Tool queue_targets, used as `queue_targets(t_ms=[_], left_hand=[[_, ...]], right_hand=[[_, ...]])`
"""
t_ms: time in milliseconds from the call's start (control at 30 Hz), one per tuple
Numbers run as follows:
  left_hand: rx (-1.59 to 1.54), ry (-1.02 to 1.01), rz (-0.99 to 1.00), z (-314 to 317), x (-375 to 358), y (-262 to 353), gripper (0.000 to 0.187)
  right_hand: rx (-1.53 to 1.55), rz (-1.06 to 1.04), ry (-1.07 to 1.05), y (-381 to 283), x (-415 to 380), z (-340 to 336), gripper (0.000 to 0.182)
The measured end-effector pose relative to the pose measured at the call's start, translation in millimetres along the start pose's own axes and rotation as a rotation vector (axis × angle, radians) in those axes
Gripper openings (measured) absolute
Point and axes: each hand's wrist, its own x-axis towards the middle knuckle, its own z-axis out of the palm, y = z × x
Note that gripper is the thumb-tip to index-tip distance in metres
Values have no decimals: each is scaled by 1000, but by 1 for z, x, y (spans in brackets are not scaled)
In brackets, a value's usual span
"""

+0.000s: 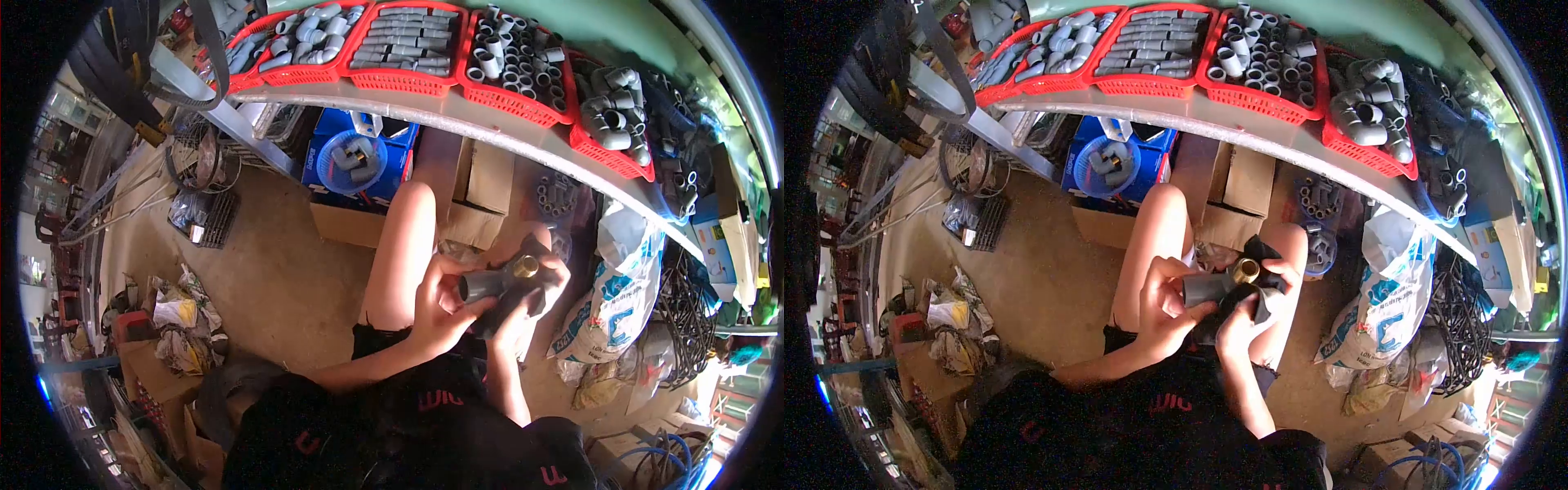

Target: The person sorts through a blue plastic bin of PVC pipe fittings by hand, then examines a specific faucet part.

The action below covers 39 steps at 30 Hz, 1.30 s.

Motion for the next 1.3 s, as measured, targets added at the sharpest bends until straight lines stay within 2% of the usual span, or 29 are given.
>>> queue_targets(t_ms=[33,133,167,233,267,333,367,400,433,467,533,600,633,667,700,733,833,933,967,1033,1067,1100,1133,1167,1200,1233,1267,1300], left_hand=[[-89,-75,-55,-2,0,3,38],[-155,-94,-223,-16,2,-5,31],[-366,-106,-570,-29,2,-1,27],[-512,-113,-632,-29,12,16,26],[-580,-115,-626,-30,13,18,28],[-660,-140,-640,-42,10,4,28],[-685,-152,-663,-44,10,2,29],[-711,-162,-689,-45,9,2,30],[-605,-173,-765,-46,8,4,32],[-591,-254,-722,-36,7,15,34],[-289,-123,-746,-29,4,18,31],[273,-144,-654,-15,-7,19,36],[388,-216,-366,-14,-17,10,41],[363,-279,-382,-17,-21,7,42],[421,-283,-174,-11,-24,-1,41],[474,-294,30,-5,-26,-6,40],[356,-415,-190,-7,-29,-2,40],[405,-475,-140,-4,-35,2,47],[351,-479,-202,-5,-37,5,51],[245,-488,-317,-9,-38,8,59],[2,-340,-452,-13,-45,-12,67],[-27,-309,-525,-17,-43,-15,66],[-59,-277,-600,-24,-42,-17,65],[-312,-393,-671,-30,-33,-10,61],[-350,-154,-715,-22,-34,-9,60],[-337,-55,-734,-15,-32,-3,60],[-323,43,-753,-11,-31,0,60],[-230,-126,-685,-18,-31,1,56]], right_hand=[[-113,-43,-11,5,1,-8,36],[-383,-135,-25,10,16,-24,21],[-342,40,19,11,22,-24,18],[-176,190,-91,22,29,-32,25],[259,523,14,3,32,-17,32],[830,475,-401,26,30,-36,53],[371,304,-319,24,30,-28,46],[261,294,-286,10,24,-22,42],[275,320,-283,-4,12,-17,39],[285,344,-265,-13,2,-13,39],[136,401,-240,-7,-7,-21,43],[-91,330,-170,-6,-5,-25,36],[-115,216,-206,-10,-3,-27,32],[-226,84,-201,-13,-3,-28,27],[-342,-47,-180,-16,-4,-29,22],[-270,2,-127,-16,-6,-29,21],[-107,140,35,-3,-11,-35,18],[-83,104,-42,-4,-14,-44,20],[21,177,40,-7,-16,-41,21],[-223,-45,-46,-4,-15,-53,22],[-345,-160,-89,-3,-14,-58,23],[-364,-173,-145,-14,-12,-59,26],[-346,-98,-209,-15,-13,-64,30],[-289,-120,-278,-15,-12,-65,34],[-234,-140,-348,-18,-10,-64,39],[-157,-227,-521,-23,-2,-63,48],[-269,-427,-581,-35,3,-51,43],[-280,-412,-585,-32,-3,-49,39]])
